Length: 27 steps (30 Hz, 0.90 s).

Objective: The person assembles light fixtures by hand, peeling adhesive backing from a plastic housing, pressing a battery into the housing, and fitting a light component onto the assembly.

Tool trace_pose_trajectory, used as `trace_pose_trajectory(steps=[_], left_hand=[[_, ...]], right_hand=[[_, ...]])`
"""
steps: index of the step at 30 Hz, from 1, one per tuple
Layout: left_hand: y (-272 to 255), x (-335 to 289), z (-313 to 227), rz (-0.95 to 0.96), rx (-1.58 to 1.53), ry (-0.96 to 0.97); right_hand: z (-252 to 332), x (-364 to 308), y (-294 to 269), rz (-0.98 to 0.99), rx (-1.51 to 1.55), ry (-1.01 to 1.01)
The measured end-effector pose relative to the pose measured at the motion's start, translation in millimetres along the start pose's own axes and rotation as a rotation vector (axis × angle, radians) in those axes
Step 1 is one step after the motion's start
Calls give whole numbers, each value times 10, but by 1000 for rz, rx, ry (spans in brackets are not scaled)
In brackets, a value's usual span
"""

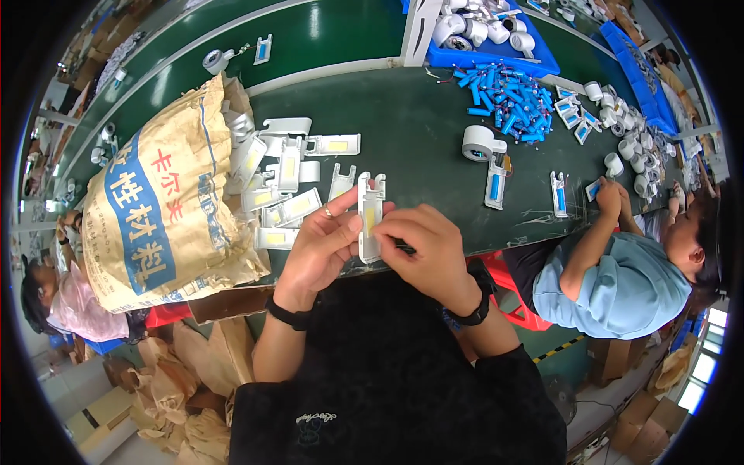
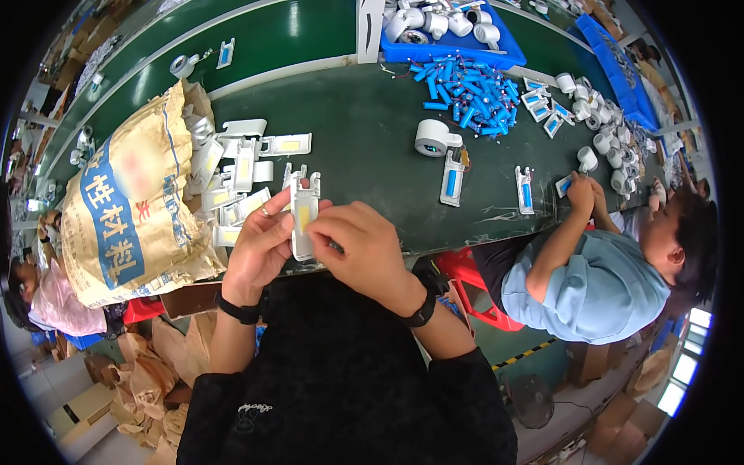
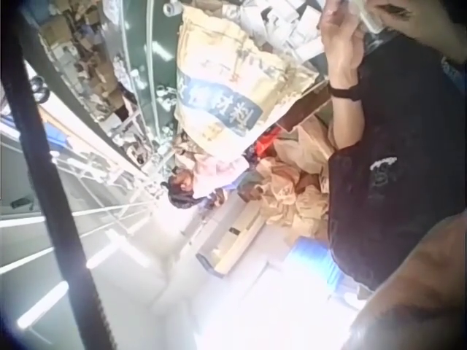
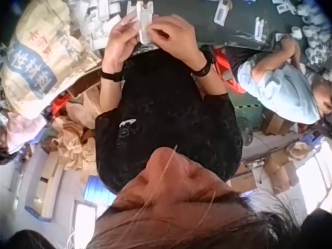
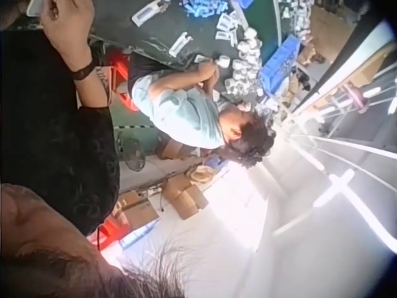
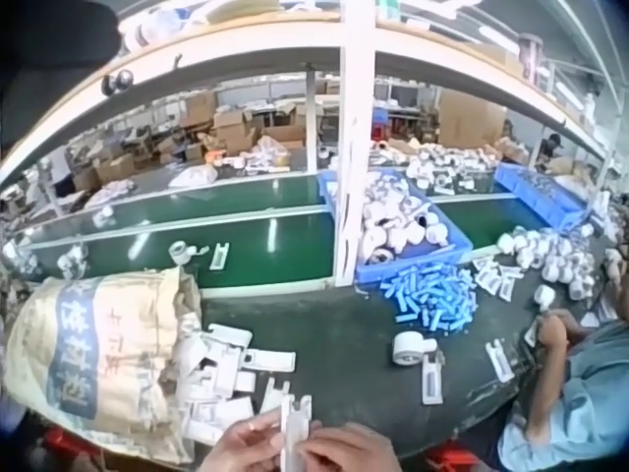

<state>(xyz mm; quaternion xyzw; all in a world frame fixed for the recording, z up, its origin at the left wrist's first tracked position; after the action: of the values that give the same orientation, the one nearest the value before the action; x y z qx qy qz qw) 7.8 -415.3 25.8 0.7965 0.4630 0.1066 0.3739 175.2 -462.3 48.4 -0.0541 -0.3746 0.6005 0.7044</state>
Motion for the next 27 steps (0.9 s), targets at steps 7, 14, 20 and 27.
trace_pose_trajectory(steps=[7,14,20,27], left_hand=[[35,-8,61,36,-35,-68],[-117,7,326,-12,7,-51],[25,229,407,19,-10,-48],[57,202,285,-67,5,35]], right_hand=[[-491,-103,-168,-121,840,512],[-870,-583,-541,-122,1854,754],[-1328,134,-1147,-340,-21,630],[-2298,1378,-892,-34,-702,596]])
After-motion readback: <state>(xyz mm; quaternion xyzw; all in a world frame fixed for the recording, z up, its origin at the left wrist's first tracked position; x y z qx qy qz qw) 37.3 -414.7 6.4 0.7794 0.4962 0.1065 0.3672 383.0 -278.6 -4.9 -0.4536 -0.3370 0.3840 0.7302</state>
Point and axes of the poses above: each hand's wrist, its own x-axis towards the middle knuckle, its own y-axis out of the palm, z = x × y, the point moved 2 cm from there along x, towards the middle knuckle, and after that the axes turned 7 degrees about y, right-handed, at the moved point
